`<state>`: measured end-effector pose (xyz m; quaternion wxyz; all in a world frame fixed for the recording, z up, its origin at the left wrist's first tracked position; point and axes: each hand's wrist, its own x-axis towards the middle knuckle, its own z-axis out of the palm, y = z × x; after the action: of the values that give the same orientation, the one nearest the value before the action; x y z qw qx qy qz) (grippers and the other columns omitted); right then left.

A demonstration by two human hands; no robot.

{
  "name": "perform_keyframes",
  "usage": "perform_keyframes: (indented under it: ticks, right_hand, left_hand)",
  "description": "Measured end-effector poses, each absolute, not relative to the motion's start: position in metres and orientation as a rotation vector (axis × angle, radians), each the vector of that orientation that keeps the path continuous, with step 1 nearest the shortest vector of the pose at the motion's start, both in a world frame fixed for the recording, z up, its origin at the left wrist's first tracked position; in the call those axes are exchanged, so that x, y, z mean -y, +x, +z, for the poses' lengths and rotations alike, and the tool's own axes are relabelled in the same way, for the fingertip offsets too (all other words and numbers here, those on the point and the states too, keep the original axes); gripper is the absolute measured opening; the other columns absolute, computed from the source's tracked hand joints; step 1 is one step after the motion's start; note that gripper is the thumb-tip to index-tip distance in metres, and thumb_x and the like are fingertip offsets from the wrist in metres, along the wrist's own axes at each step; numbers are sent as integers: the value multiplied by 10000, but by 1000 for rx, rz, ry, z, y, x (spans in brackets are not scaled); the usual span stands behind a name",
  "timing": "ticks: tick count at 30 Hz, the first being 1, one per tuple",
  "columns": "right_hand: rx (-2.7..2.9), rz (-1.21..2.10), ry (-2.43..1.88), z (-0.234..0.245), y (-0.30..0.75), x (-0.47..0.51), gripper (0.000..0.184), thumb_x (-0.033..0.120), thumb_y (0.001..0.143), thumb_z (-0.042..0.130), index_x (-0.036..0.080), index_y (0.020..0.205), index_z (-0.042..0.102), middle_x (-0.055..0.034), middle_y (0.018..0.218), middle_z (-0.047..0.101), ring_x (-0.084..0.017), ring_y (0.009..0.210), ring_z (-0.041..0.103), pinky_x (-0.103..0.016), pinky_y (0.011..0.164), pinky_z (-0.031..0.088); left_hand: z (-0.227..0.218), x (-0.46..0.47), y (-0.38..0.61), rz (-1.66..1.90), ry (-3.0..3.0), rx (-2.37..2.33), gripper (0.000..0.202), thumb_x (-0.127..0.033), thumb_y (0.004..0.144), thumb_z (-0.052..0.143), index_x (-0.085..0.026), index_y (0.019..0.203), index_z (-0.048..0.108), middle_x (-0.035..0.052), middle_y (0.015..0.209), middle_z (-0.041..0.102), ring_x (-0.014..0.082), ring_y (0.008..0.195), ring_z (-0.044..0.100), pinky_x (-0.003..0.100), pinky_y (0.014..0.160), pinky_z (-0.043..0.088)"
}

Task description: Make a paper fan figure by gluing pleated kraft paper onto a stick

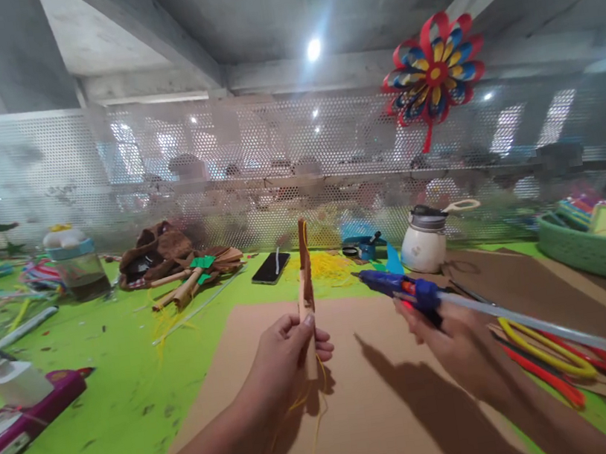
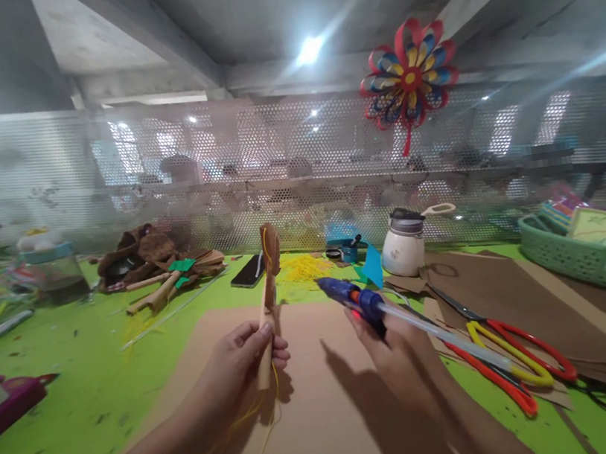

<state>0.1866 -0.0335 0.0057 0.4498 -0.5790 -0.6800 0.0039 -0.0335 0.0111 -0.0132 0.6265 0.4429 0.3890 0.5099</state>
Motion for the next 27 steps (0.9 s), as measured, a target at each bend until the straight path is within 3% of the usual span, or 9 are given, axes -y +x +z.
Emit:
perform_keyframes:
  ticks: [3, 5, 8, 14, 17, 21, 27]
  right_hand:
    - [1664, -41, -1511, -11, 199, 7, 312, 407, 883, 452, 153, 906, 631, -68, 723, 663, -227, 649, 614, -311, 588, 478]
    - [1688, -67, -1511, -23, 205, -10, 271, 333, 855, 489, 137, 981, 628, -108, 853, 672, -258, 783, 626, -346, 685, 486]
    - [1803, -42, -1488, -38, 211, -26, 216, 214, 782, 543, 158, 954, 660, -111, 921, 665, -261, 868, 610, -375, 793, 471]
    - [1905, 22, -1401, -44, 213, -25, 291, 94, 665, 591, 205, 912, 697, -70, 928, 686, -262, 928, 586, -415, 870, 447]
    - [1810, 16, -1361, -29, 206, -14, 190, 139, 762, 526, 186, 854, 686, -89, 901, 679, -254, 878, 597, -418, 814, 472]
    - [1687, 69, -1248, -1, 187, 12, 196, 259, 865, 483, 168, 891, 655, -84, 893, 652, -204, 811, 616, -340, 727, 507]
    - [1564, 701, -950, 19, 163, 39, 258, 303, 810, 615, 175, 1034, 622, -73, 941, 620, -199, 850, 597, -343, 755, 507]
  left_hand:
    - [-11, -9, -33, 1161, 1015, -845, 269, -353, 756, 689, -140, 780, 526, 47, 685, 657, 130, 596, 627, 247, 603, 517]
    - [-11, -8, -33, 1137, 1032, -818, 264, -348, 760, 686, -139, 784, 527, 44, 680, 655, 131, 591, 625, 248, 597, 514]
    - [-12, -7, -32, 1076, 1073, -769, 264, -360, 780, 667, -130, 799, 538, 49, 697, 662, 127, 591, 626, 243, 588, 505]
    - [-7, -2, -33, 1021, 1128, -692, 267, -374, 823, 622, -119, 801, 542, 54, 717, 661, 125, 608, 629, 241, 600, 501]
    - [-4, 2, -32, 999, 1154, -659, 261, -370, 825, 617, -124, 814, 533, 56, 731, 663, 127, 612, 630, 245, 596, 500]
    - [-7, 4, -29, 1006, 1223, -730, 259, -365, 801, 633, -134, 831, 518, 32, 672, 647, 130, 576, 619, 253, 568, 496]
    - [-14, 7, -22, 964, 1393, -853, 217, -324, 776, 629, -141, 846, 535, -22, 590, 591, 104, 484, 548, 234, 491, 445]
